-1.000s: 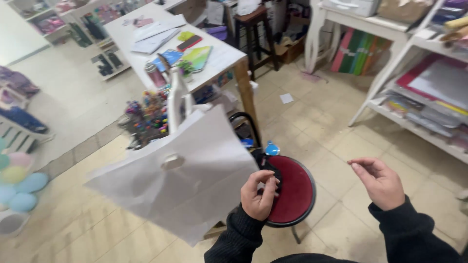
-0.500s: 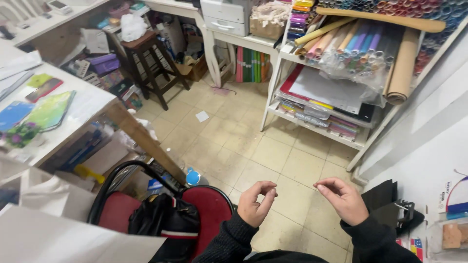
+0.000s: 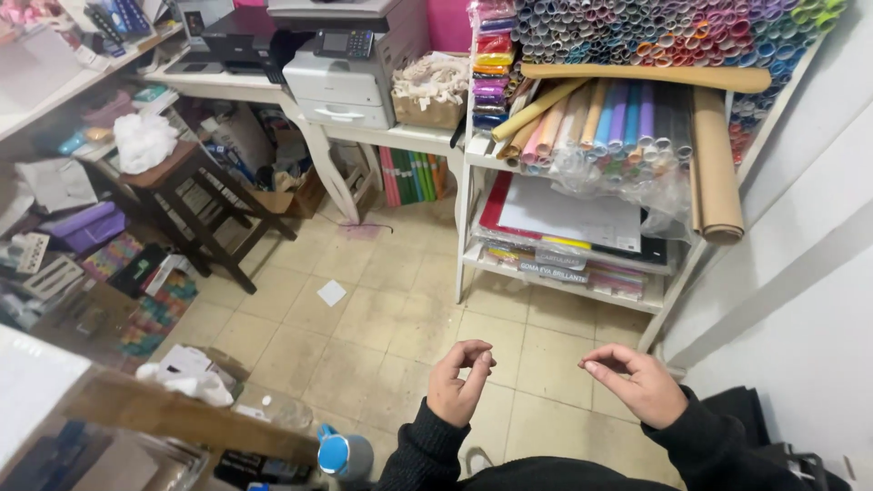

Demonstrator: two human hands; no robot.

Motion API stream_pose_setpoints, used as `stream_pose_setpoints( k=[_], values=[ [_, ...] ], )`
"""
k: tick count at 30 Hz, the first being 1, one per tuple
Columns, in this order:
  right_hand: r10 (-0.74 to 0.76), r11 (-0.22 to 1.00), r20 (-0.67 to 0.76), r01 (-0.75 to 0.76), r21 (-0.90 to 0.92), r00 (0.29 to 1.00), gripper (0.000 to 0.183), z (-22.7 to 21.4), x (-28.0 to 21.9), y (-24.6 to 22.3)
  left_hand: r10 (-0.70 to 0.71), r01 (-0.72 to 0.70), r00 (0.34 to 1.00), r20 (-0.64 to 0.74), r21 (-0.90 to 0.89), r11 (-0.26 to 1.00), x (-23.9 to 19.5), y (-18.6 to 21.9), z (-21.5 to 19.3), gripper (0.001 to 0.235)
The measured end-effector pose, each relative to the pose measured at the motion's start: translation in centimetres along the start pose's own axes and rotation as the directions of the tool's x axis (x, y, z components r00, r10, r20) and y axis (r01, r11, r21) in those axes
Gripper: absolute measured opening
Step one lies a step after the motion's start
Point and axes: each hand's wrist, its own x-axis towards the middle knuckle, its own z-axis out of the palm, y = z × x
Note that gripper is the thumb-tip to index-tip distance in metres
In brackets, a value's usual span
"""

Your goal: Organizing and counting white plastic bags on a store counter.

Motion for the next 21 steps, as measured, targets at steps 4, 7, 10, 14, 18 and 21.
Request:
stream_pose_setpoints(
  k=[4,7,10,14,18,21],
  values=[
    [-0.007,0.998,0.016,0.008,-0.056,1.000,0.025,1.9,8.1,-2.2,0.001,-0.001,1.000,-0.001,0.019,1.000,7.7,-1.4,-4.8,0.018],
    [-0.099,0.992,0.043,0.102,-0.080,0.994,0.025,3.0,14.5,-2.9,0.031,-0.028,0.999,-0.020,0.131,0.991,12.2,-2.6,-7.7,0.019],
    [-0.052,0.998,0.092,0.054,-0.026,0.994,0.024,4.7,20.8,-2.6,-0.005,0.014,0.997,-0.079,0.115,0.993,15.1,-4.6,-10.7,0.018],
    [-0.064,0.997,0.188,0.055,0.051,0.980,0.025,7.1,30.5,-2.4,-0.056,0.078,0.987,-0.149,0.144,0.987,19.7,-7.1,-15.1,0.018],
    [-0.077,0.995,0.274,0.057,0.079,0.959,0.026,10.4,41.4,-3.0,-0.047,0.099,0.964,-0.260,0.189,0.977,25.3,-9.2,-19.6,0.018],
    [-0.091,0.994,0.379,0.059,0.095,0.921,0.027,13.5,50.4,-5.0,-0.003,0.090,0.946,-0.323,0.256,0.962,29.7,-9.3,-23.1,0.017]
  ],
)
